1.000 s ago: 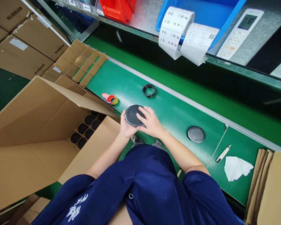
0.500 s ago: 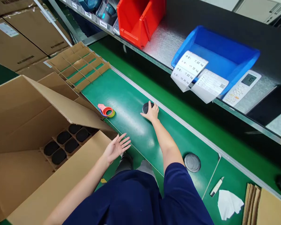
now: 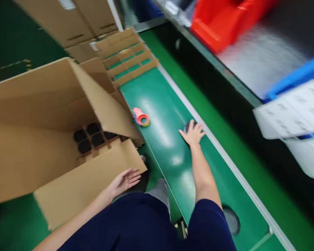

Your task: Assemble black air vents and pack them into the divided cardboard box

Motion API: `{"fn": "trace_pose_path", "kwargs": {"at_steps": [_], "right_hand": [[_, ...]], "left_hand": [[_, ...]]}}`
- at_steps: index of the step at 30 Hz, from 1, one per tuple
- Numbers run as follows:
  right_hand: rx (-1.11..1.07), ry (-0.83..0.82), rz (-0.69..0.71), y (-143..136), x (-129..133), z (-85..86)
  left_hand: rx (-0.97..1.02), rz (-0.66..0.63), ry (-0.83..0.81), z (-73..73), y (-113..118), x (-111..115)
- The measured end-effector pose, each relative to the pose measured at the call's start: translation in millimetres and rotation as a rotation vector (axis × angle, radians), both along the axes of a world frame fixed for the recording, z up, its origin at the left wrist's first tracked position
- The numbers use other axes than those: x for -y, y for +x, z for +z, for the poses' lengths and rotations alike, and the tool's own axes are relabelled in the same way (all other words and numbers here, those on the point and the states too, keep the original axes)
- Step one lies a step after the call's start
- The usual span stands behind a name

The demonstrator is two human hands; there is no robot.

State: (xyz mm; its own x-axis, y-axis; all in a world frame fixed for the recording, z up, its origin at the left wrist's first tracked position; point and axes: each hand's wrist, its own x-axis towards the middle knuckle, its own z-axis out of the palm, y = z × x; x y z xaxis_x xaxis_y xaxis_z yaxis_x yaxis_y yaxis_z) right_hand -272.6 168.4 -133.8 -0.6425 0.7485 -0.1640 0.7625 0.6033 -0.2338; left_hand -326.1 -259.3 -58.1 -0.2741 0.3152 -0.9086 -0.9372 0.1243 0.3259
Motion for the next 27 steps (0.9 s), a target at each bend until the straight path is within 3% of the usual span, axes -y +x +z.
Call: {"fn": "trace_pose_path", "kwargs": {"at_steps": [3, 5, 7, 10, 13, 17, 19, 21, 23, 25, 27], "right_hand": [[0.056, -0.064, -0.011, 6.7, 9.1, 0.3], [0.007, -0.099, 0.049, 8.5, 36.8, 10.7], [-0.181, -0.07, 0.282, 13.4, 88.6, 31.8], [-0.404, -0.126, 0.749, 14.9, 189.2, 71.2], [-0.491, -0.307, 0.925, -14.7, 266.1, 100.7], [-0.476, -0.921, 0.788, -92.6, 305.5, 113.1], [-0.389, -1.26, 0.685, -131.4, 318.0, 111.1], [-0.339, -1.445, 0.602, -164.1, 335.6, 105.7], [-0.37, -1.413, 0.507, -191.1, 359.1, 97.7], [-0.382, -1.329, 0.46, -214.4, 385.7, 87.8], [-0.333, -1.345, 0.498, -234.3, 411.3, 76.2]], "left_hand": [[-0.11, -0.128, -0.006, 2.7, 2.9, -9.0], [-0.198, -0.139, -0.006, 6.1, -2.1, -15.4], [-0.289, -0.145, 0.065, 13.8, -7.5, -21.1], [-0.437, -0.165, 0.259, 32.1, -16.2, -21.3], [-0.647, -0.057, 0.28, 49.4, -35.9, 1.5], [-0.677, 0.103, 0.244, 60.4, -81.4, 65.5], [-0.656, 0.112, 0.257, 61.1, -107.2, 98.2], [-0.787, 0.06, 0.14, 59.6, -132.9, 123.9], [-1.042, -0.086, -0.111, 56.6, -157.1, 141.1], [-1.273, -0.354, -0.324, 52.5, -178.5, 151.4], [-1.391, -0.644, -0.422, 46.1, -198.3, 158.8]]}}
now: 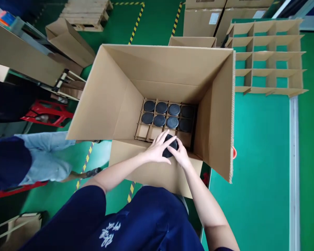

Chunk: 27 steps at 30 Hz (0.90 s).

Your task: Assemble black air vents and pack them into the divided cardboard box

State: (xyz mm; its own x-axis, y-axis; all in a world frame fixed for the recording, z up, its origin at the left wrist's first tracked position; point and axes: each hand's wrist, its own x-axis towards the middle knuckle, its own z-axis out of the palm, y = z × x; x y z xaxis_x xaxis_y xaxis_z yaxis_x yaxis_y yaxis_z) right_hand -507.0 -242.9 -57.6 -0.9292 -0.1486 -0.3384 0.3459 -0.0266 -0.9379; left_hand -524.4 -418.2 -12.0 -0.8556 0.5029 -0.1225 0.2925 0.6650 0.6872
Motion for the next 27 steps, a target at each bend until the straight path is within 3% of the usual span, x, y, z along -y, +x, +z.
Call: {"fn": "trace_pose_path", "kwargs": {"at_steps": [2, 3, 7, 9, 12, 16, 22, 27], "right_hand": [[0.004, -0.02, 0.047, -15.1, 20.1, -12.6], [-0.001, 0.003, 0.043, -20.3, 26.5, -18.7], [-0.126, 0.318, 0.036, -22.1, 22.9, -34.7], [-0.229, 0.522, 0.057, -13.5, 9.0, -35.2], [-0.288, 0.746, 0.079, 2.1, -9.8, -32.4], [-0.275, 0.858, 0.089, 13.4, -15.6, -38.8], [-0.211, 0.997, 0.104, 12.2, -4.3, -50.3], [-0.185, 1.122, 0.126, 8.8, 0.2, -47.7]], "left_hand": [[-0.042, -0.082, -0.14, -11.0, -21.7, 10.6], [-0.041, -0.057, -0.186, -19.1, -34.2, 19.1], [0.087, 0.282, -0.466, -70.6, -93.0, 79.0], [0.195, 0.353, -0.687, -103.7, -119.4, 116.3], [0.33, 0.227, -0.893, -152.0, -142.1, 160.4], [0.348, 0.09, -0.92, -199.8, -145.2, 183.0], [0.333, -0.005, -0.886, -238.5, -144.9, 192.9], [0.327, -0.007, -0.807, -242.0, -148.4, 207.9]]}}
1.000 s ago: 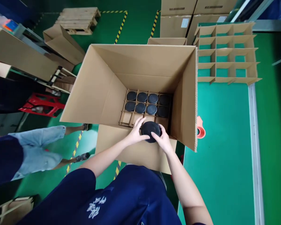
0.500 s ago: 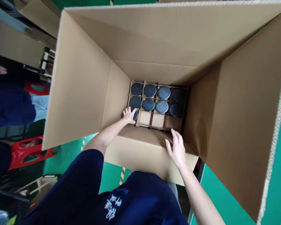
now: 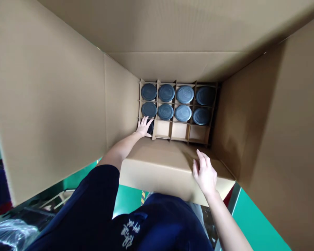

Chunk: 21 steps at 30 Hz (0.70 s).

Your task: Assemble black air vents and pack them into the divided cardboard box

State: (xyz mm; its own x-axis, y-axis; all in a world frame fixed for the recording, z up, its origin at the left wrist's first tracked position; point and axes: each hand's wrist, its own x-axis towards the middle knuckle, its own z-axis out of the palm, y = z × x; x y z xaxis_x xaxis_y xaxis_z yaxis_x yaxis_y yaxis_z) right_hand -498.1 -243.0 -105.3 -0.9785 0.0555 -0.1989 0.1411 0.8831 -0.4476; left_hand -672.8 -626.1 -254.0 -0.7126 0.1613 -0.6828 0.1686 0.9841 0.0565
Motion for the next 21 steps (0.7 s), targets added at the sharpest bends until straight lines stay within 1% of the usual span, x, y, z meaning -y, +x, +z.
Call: {"fn": "trace_pose_path", "kwargs": {"at_steps": [3, 8, 11, 14, 17, 19, 21], "right_hand": [[-0.033, 0.027, 0.004, -0.2, 0.9, -1.2], [-0.077, 0.038, 0.018, 0.4, 1.3, -3.9], [-0.095, 0.053, 0.014, 0.8, 1.2, -5.0], [-0.113, 0.069, 0.021, 1.2, 1.2, -6.5], [-0.137, 0.08, 0.027, 1.0, 1.5, -7.8], [-0.15, 0.083, 0.027, 0.5, 2.0, -8.1], [-0.152, 0.086, 0.031, 0.1, 2.7, -7.9]], "left_hand": [[-0.002, 0.021, -0.003, 6.1, 3.0, -0.5], [-0.075, 0.128, -0.159, 14.0, 11.8, -15.9], [-0.103, 0.174, -0.169, 19.4, 12.7, -23.0], [-0.126, 0.244, -0.151, 23.8, 8.8, -28.3], [-0.024, 0.257, -0.129, 20.5, 2.8, -35.3], [0.087, 0.233, -0.126, 14.2, -0.1, -41.2], [0.154, 0.216, -0.136, 7.5, -1.1, -47.5]]}}
